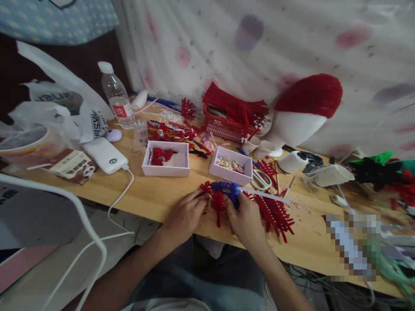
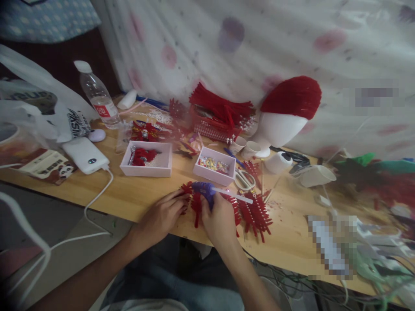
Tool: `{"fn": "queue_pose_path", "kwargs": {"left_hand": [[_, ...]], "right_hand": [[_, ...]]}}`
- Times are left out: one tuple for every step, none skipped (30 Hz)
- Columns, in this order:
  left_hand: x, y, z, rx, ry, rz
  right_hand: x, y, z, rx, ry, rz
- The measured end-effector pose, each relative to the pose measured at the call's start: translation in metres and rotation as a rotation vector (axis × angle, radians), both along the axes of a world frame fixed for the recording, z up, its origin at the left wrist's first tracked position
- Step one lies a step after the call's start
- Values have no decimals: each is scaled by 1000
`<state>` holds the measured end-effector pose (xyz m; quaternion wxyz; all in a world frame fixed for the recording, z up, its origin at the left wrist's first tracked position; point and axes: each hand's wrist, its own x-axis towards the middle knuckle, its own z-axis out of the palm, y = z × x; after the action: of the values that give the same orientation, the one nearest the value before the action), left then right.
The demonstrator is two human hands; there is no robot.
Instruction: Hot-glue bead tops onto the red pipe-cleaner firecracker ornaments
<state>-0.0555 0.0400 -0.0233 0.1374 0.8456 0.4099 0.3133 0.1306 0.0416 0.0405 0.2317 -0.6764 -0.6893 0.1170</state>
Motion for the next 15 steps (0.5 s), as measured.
{"fn": "queue_pose_path", "kwargs": {"left_hand": [[0, 0, 0, 3, 3, -1], [0, 0, 0, 3, 5, 0], [0, 0, 1, 0, 8, 1], [0, 0, 1, -3, 10, 3], [0, 0, 1, -4, 13, 2], [0, 0, 2, -7, 17, 0], [0, 0, 2, -12, 22, -2], [0, 0, 2, -18, 28, -2], [0, 0, 3, -24, 32, -1], [0, -1, 3, -29, 34, 2], [0, -1, 3, -32, 32, 3], [1, -1, 3, -33, 28, 3], [1, -1, 3, -30, 22, 2], [1, -1, 4, -30, 19, 2], [1, -1, 4, -30, 19, 3]], "right_hand": [[0, 0, 0, -1, 2, -1], [0, -1, -1, -1, 4, -4], [-1, -1, -1, 1, 7, -5], [-1, -1, -1, 2, 10, -7], [-1, -1, -1, 1, 13, -8], [-1, -2, 0, -3, 17, -8], [-2, -2, 0, -4, 21, -8], [-2, -2, 0, -6, 25, -7], [-2, -2, 0, -7, 29, -6], [-1, -2, 1, -5, 34, -6], [-1, -2, 0, -1, 40, -4], [-1, -2, 0, 2, 47, 0], [-1, -2, 0, 3, 57, 6], [0, -1, -1, 2, 67, 13], [0, -1, -1, 1, 79, 18]]}}
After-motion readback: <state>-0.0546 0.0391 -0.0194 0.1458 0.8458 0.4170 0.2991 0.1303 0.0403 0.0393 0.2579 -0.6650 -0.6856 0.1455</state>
